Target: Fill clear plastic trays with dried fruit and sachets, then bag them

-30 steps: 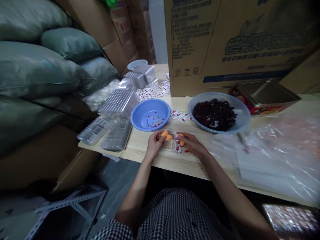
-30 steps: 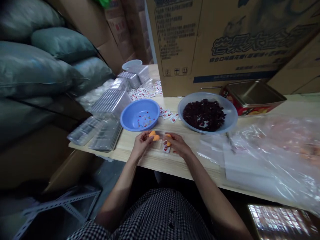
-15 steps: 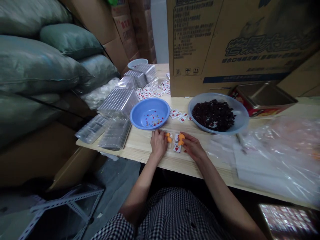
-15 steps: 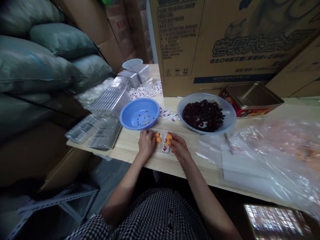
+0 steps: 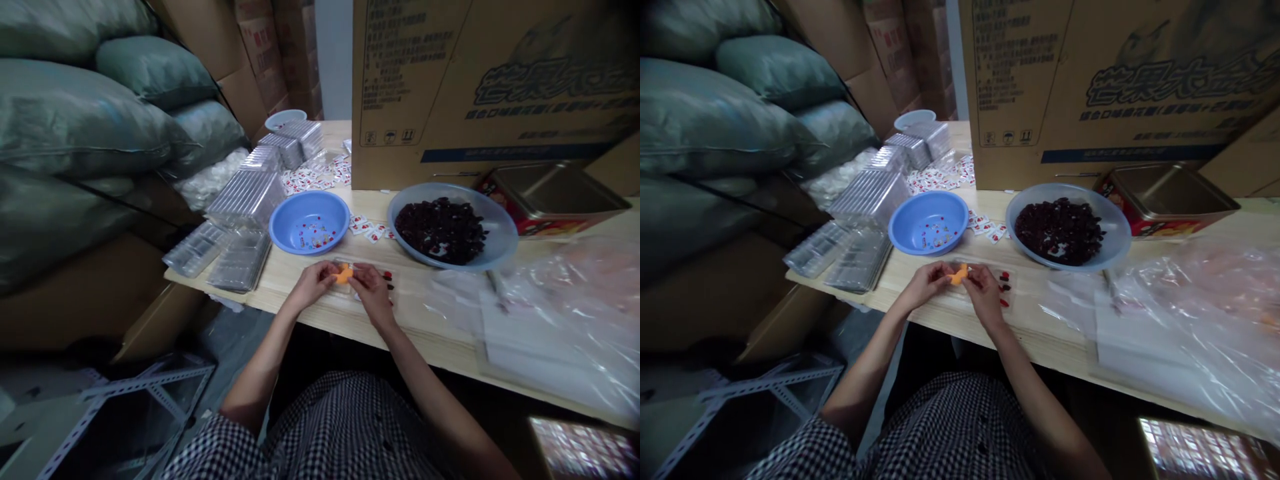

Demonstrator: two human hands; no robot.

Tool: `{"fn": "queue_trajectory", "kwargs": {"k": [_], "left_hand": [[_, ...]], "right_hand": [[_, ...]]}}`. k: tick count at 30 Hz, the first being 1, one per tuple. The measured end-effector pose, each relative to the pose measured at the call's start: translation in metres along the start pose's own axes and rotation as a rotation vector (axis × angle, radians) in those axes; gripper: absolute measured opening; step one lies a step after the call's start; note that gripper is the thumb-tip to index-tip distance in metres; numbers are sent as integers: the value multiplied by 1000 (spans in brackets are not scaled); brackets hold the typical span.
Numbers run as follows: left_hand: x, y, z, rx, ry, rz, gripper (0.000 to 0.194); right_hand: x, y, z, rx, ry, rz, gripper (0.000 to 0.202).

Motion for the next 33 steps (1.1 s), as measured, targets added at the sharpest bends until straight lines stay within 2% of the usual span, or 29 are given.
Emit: {"fn": "queue_trajectory", "kwargs": {"k": [2,4,6,8,11,15,20,23,26,28,29,31,33], "left_hand": [[1,-3,2,-85,-162,-99,13],[-5,-5,0,-146,-287,-144,20],[-13,-6,-1,-206,-364,-129,25],[-22,-6,-2,-277,-401,-70,27],[-26,-3,-5,-331,-451,47,22],[-20,7,-7,-319,-478,144,20],[-17,18,-7,-319,-493,116,23],[-11,20,4,-326,-424,135,26],[2,23,29,-315,-242,245,29],[5,27,49,-325,-172,322,30],[0,29,59,-361,-165,319,31],[-23,34,77,-496,-204,202,38],[-44,39,80,-598,-300,49,52]], "right_hand": [[-2,5,-7,213,328,-77,17],[-5,10,-10,398,654,-107,12],[-9,14,-12,519,886,-123,13],[-13,16,-13,601,1021,-133,14],[-16,15,-15,665,1113,-144,14],[-17,7,-22,674,1117,-121,13],[-27,-9,-18,638,1234,-211,18],[-30,-13,-19,628,1166,-265,21],[-16,-18,-31,537,921,-167,26],[-3,-20,-38,372,620,-95,30],[0,-20,-38,244,442,-92,33],[-1,-13,-30,-78,110,-161,42],[-5,-1,-24,-363,-103,-223,45]]}}
Point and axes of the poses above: each hand's wrist, its own y-axis away from the middle knuckle, its own x-axis out of the back of the hand, z = x × y, the point moved 8 cm from there along -y, towards the middle knuckle, and after that the axes turned 15 degrees about z, right-handed, at the moved point
